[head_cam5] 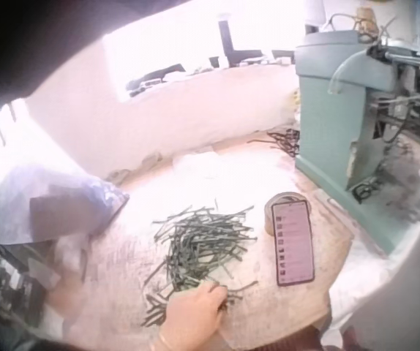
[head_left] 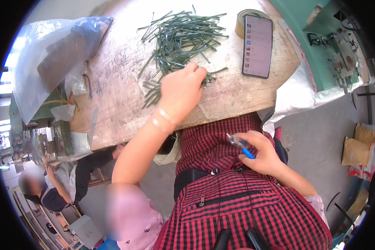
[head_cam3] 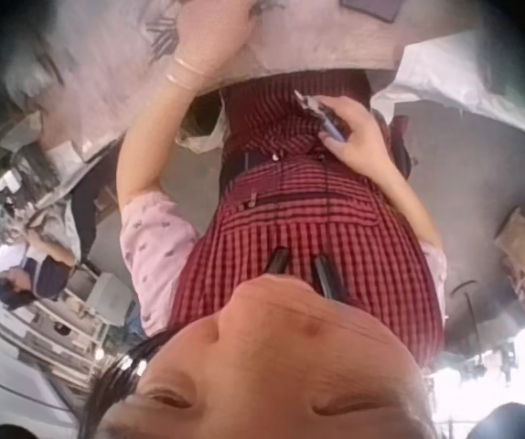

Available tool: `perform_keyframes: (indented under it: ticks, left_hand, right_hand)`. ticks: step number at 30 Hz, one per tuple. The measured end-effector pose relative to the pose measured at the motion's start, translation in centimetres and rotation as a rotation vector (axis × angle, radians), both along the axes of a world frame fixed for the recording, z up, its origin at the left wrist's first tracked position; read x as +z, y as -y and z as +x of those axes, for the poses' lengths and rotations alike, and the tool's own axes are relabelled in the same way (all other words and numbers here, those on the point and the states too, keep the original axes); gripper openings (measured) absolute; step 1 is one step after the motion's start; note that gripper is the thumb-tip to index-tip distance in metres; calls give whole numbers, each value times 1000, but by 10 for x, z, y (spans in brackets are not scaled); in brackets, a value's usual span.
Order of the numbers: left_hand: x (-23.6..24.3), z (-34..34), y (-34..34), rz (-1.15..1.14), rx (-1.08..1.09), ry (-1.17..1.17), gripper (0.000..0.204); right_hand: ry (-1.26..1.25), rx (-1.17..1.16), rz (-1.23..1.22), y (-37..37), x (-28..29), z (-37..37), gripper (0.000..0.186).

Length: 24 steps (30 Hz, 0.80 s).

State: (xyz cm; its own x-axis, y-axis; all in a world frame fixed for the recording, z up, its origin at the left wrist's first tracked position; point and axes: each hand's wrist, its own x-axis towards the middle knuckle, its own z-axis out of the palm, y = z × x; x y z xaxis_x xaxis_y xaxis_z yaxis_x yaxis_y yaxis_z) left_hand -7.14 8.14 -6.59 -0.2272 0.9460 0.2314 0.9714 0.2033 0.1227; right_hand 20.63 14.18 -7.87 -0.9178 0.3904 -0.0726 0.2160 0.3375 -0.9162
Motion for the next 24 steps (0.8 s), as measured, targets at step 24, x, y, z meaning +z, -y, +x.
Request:
perform_keyframes:
  ticks: [24]
  left_hand:
    - [20, 99, 77, 483, 311, 1713, 27]
  right_hand:
    - [-119, -53, 193, -23, 36, -36, 59]
